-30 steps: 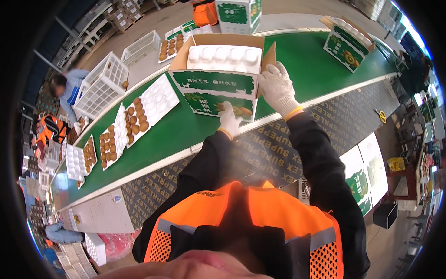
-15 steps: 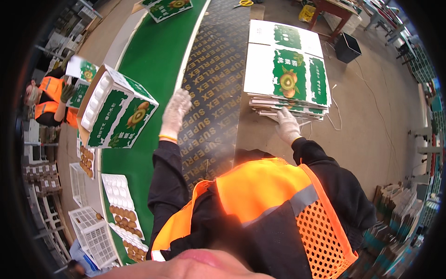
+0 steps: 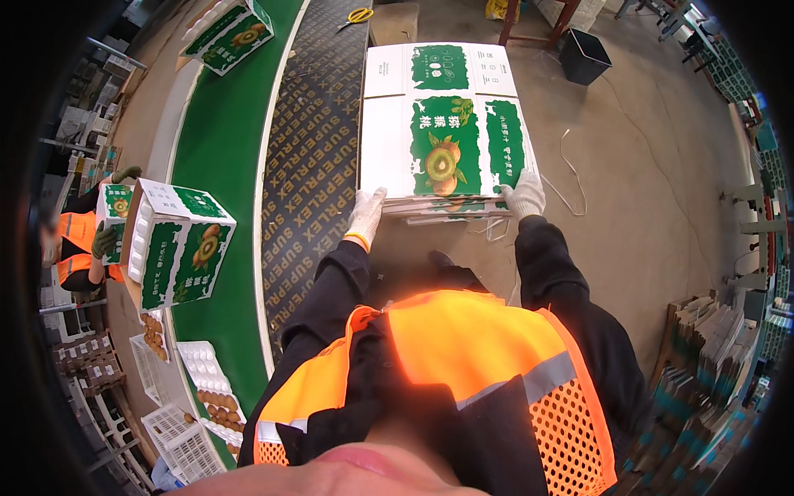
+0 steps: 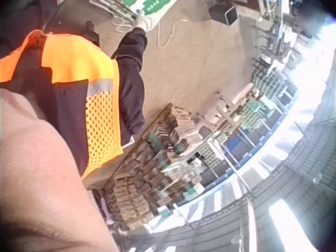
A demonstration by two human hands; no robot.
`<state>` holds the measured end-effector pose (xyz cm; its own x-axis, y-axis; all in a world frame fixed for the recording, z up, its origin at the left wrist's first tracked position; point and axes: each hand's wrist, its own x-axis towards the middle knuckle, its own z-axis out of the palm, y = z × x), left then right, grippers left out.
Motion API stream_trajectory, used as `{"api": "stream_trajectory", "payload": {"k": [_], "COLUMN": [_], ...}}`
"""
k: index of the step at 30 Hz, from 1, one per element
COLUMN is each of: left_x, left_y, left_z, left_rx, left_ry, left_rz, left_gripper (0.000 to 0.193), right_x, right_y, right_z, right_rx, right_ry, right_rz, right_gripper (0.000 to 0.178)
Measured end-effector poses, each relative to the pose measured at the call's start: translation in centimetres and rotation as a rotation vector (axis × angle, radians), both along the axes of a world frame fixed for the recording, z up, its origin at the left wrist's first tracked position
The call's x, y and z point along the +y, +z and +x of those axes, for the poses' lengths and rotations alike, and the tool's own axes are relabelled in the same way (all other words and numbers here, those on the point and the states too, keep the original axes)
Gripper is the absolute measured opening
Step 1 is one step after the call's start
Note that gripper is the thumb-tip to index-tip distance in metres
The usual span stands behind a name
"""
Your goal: The person repeatedly places white foam inserts into cardboard boxes, then picks up trays of kiwis from a green conveyor belt and puts them into the boxes. The person closes the boxes and moves them aside, continuing the cycle with new boxes and trays.
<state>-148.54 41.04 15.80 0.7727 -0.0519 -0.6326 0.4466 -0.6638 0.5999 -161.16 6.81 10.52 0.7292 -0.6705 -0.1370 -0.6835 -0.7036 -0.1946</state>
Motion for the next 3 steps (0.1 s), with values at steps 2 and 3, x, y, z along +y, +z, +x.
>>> {"api": "stream_trajectory", "payload": {"k": [2, 3], "left_x": [-1.1, -2.6], "left_y": [-6.4, -6.8], "left_z": [0.1, 0.4], "left_rx": [-0.073, -0.060], "left_ry": [0.406, 0.386], "left_rz": [-0.068, -0.068], "left_gripper": [0.091, 0.091], "right_x": [0.6, -2.0], "right_y": [2.5, 0.3], "right_z": [1.0, 0.1], "right_rx": [0.029, 0.014], "right_ry": [-0.013, 0.012], "right_rz": [0.108, 0.101], "right_gripper": [0.068, 0.074]}}
